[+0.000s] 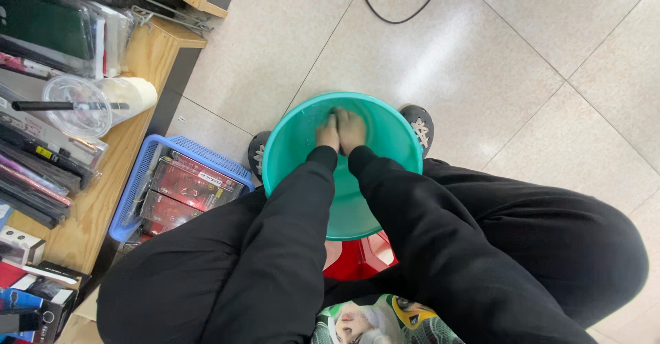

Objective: The person wrings a cloth in a bucket of water and then uses the damp cloth to wipe down boxes of screen protectors.

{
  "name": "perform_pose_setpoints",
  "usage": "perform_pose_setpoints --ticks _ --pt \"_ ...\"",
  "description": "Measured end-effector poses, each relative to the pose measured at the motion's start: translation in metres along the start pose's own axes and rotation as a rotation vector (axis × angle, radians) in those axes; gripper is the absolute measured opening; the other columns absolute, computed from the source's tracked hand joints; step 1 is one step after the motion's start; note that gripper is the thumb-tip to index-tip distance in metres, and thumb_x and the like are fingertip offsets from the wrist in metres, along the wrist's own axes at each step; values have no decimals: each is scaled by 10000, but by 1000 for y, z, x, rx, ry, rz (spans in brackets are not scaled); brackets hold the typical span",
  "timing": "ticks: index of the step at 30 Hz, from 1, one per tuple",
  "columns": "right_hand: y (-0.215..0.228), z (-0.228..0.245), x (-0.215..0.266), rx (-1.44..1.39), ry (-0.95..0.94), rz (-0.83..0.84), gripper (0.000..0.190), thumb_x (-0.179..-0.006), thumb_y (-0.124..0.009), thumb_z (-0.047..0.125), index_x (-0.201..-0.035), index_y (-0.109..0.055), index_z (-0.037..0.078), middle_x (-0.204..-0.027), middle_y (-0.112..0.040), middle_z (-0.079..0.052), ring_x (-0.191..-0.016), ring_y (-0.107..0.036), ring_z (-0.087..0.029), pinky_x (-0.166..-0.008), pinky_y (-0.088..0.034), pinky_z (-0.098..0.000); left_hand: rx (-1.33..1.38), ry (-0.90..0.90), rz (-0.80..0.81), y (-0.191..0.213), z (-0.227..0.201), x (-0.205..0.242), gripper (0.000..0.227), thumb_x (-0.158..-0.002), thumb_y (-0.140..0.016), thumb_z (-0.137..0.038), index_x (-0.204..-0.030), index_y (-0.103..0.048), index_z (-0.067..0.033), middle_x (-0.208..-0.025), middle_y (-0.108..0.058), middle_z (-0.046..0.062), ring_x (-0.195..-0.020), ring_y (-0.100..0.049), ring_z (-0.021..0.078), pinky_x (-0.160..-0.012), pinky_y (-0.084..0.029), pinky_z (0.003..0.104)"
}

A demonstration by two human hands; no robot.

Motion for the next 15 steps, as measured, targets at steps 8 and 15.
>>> perform_pose_setpoints --ticks 8,15 --pt "2 -19 -9 13 -40 -12 544 -989 -462 469 -1279 -628 40 -1314 -593 -183 -1283 -502 -358 -1080 -402 -506 -144 7 -59 2 31 -48 503 -972 -449 -405 -1302 -572 -46 -1329 -525 218 -1264 -474 375 -1048 -411 527" --pt "-2 -38 -15 40 -79 52 519 -991 -491 477 -1256 -655 63 -1270 -627 -163 -1244 -541 -344 -1037 -448 -505 -789 -180 43 -9 64 -93 462 -1054 -239 -269 -1377 -450 -16 -1368 -478 283 -1360 -408 406 -1147 -379 498"
Point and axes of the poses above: each hand's wrist, its own x-axis away from the middle knuckle, its own y-axis out of the back of the hand, z = x × y, the point moved 4 cm from there along -x, towards the middle knuckle
